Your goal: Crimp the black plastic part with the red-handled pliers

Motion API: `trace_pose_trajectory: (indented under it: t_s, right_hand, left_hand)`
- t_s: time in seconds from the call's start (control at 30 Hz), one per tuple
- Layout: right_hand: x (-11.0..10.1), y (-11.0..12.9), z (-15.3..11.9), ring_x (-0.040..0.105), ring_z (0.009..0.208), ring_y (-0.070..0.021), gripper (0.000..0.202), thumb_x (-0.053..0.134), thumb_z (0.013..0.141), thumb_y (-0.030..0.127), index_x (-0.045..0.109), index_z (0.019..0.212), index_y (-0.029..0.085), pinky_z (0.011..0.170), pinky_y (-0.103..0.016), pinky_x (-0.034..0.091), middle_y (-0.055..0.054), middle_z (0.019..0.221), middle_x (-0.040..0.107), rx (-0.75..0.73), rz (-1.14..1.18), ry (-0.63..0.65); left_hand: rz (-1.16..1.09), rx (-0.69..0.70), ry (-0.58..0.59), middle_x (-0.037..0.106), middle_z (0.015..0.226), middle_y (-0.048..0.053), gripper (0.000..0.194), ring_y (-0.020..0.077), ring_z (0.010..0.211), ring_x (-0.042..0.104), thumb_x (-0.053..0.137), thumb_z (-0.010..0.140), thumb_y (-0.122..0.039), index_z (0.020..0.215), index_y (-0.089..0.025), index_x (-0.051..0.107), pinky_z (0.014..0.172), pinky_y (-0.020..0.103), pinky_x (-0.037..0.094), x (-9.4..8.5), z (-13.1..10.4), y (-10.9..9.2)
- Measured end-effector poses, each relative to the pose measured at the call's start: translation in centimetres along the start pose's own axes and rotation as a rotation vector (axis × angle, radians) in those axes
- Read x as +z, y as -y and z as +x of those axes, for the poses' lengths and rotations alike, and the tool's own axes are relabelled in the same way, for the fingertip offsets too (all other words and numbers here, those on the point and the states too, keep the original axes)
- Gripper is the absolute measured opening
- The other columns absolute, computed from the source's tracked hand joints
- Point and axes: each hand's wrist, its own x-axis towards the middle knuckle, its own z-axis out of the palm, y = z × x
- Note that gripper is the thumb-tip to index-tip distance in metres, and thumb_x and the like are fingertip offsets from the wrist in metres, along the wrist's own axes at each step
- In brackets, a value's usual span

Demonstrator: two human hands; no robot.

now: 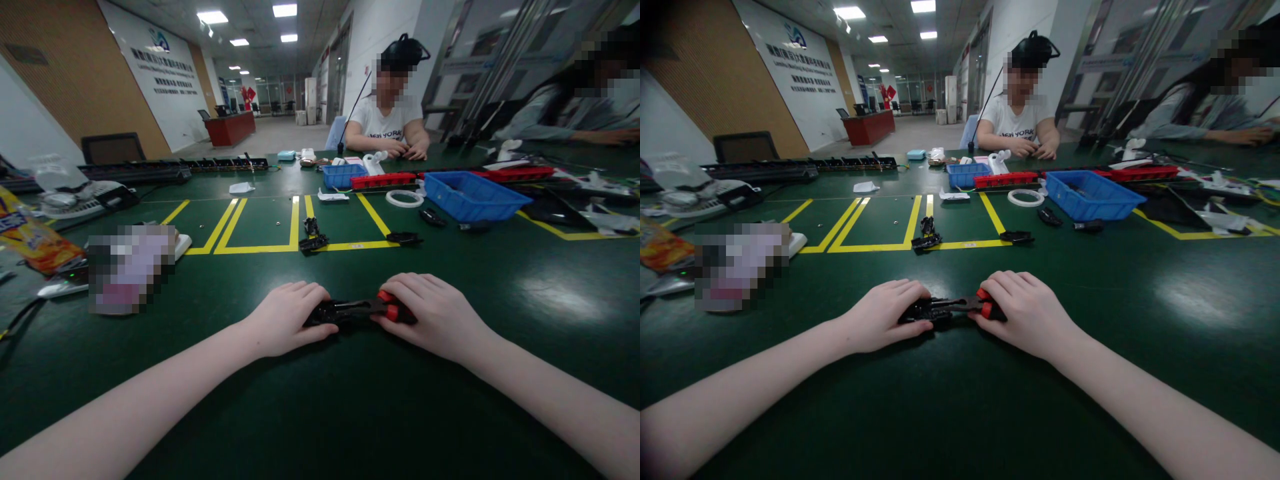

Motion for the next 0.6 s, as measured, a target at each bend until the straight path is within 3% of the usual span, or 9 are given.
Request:
trace_pose_trajectory:
  t_s: [0.6]
  right_hand:
    - [-0.06,0.12,-0.12,0.063,0.076,-0.0199,0.025,0.057,0.084,0.040,0.059,0.095,0.017,0.066,-0.033,0.048,-0.009,0.091,0.067,0.033,0.072,0.001]
  left_hand:
    - [0.006,-0.004,0.005,0.063,0.100,0.004,0.033,0.0203,0.087,0.058,0.052,0.090,-0.050,0.104,-0.020,0.052,0.077,0.034,0.046,0.06,0.02,0.07]
